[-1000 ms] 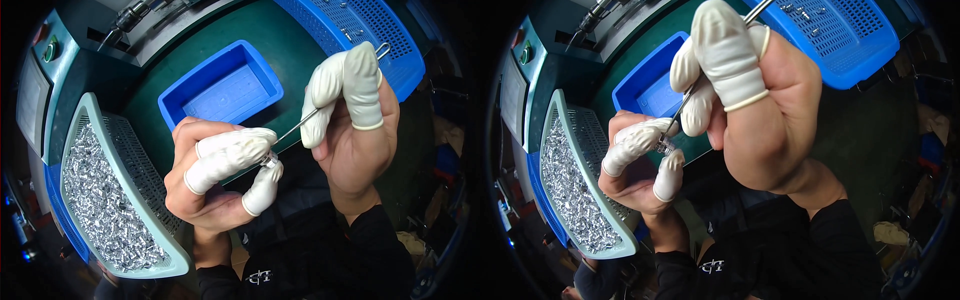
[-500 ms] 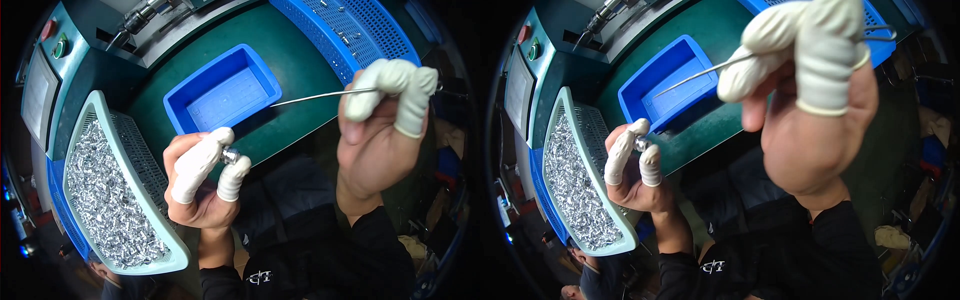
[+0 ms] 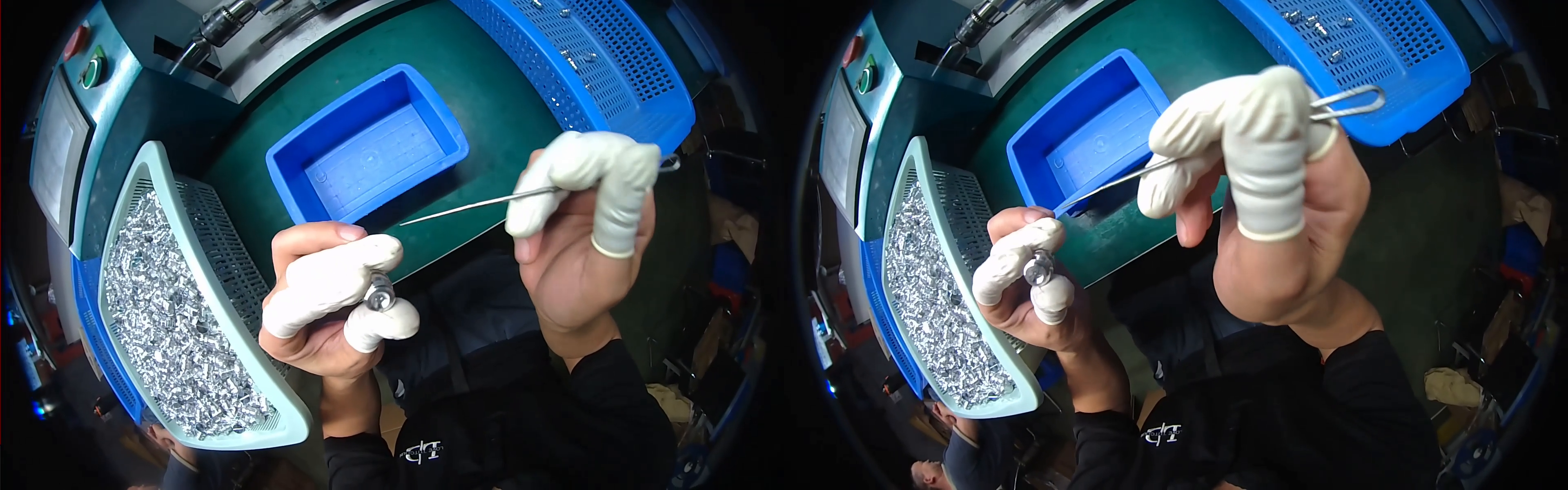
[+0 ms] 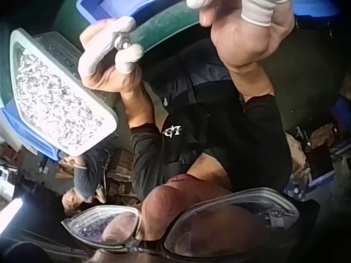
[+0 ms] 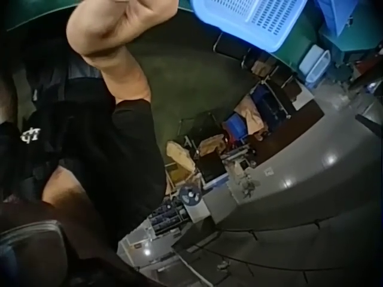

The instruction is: Inspecting and sorting small metal hardware components at a manufacturing workstation using a probe.

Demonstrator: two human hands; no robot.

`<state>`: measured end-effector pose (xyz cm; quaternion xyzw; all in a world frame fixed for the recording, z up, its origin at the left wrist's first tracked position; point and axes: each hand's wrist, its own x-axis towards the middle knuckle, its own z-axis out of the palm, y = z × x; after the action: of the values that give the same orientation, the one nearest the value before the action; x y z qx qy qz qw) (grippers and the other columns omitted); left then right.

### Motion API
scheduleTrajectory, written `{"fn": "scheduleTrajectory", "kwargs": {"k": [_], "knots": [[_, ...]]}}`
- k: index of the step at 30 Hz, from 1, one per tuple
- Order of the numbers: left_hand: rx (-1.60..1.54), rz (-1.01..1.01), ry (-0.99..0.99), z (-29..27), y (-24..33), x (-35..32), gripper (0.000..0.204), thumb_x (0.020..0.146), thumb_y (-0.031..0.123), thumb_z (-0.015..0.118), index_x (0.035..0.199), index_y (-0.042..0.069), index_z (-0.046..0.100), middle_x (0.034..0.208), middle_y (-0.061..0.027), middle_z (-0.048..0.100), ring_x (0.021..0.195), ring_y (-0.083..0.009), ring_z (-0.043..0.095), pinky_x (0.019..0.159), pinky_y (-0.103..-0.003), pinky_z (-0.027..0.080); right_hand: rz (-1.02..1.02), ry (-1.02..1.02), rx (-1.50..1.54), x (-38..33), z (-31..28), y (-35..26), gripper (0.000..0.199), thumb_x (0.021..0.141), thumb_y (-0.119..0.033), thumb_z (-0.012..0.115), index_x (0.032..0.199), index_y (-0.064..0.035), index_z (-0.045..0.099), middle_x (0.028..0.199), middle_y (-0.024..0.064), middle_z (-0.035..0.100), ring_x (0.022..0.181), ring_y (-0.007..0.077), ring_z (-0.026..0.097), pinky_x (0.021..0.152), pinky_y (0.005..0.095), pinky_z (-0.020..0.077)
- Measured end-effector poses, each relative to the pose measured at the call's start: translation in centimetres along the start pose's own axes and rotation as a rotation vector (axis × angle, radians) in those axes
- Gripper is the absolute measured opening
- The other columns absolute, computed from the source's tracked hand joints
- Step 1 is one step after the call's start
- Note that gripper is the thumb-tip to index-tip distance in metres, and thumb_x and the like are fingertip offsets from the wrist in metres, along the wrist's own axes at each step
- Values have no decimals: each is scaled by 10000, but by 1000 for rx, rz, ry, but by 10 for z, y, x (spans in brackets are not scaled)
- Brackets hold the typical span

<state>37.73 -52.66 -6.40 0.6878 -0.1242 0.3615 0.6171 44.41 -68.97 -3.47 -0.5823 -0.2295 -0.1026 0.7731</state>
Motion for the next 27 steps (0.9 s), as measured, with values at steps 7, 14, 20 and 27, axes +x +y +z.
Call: {"fn": "scheduleTrajectory", "kwargs": {"k": [7, 14, 20, 27], "knots": [[-75, -68, 28, 2, 3, 0, 388, 686, 214, 818, 961, 71, 584, 924, -175, 685, 919, -245, 595, 712, -308, 494, -20, -95, 68, -9, -8, -24, 447, 978, -441, 329, 973, -30, 506, 697, 131, 575, 470, 130, 495, 371, 195, 418], [-52, -59, 9, 1, 4, 2, 411, 670, 156, 819, 992, 81, 575, 937, -187, 678, 931, -242, 598, 718, -293, 508, 134, -20, 187, -18, -1, -47, 313, 923, -331, 520, 767, -60, 520, 705, 134, 591, 492, 180, 535, 380, 234, 462], [-31, -62, -27, 3, 6, 4, 458, 661, 122, 819, 1030, 70, 554, 938, -214, 670, 911, -227, 604, 699, -279, 517, -274, 0, 46, -24, 4, -35, 267, 896, -258, 539, 728, -51, 539, 658, 118, 577, 493, 187, 542, 377, 237, 453], [-19, -33, -41, 3, 9, 4, 462, 653, 98, 821, 1029, 56, 557, 932, -212, 668, 893, -218, 607, 657, -262, 524, -286, -27, -82, -29, 19, -42, 281, 877, -257, 551, 708, -34, 574, 645, 112, 594, 489, 195, 559, 384, 244, 459]]}}
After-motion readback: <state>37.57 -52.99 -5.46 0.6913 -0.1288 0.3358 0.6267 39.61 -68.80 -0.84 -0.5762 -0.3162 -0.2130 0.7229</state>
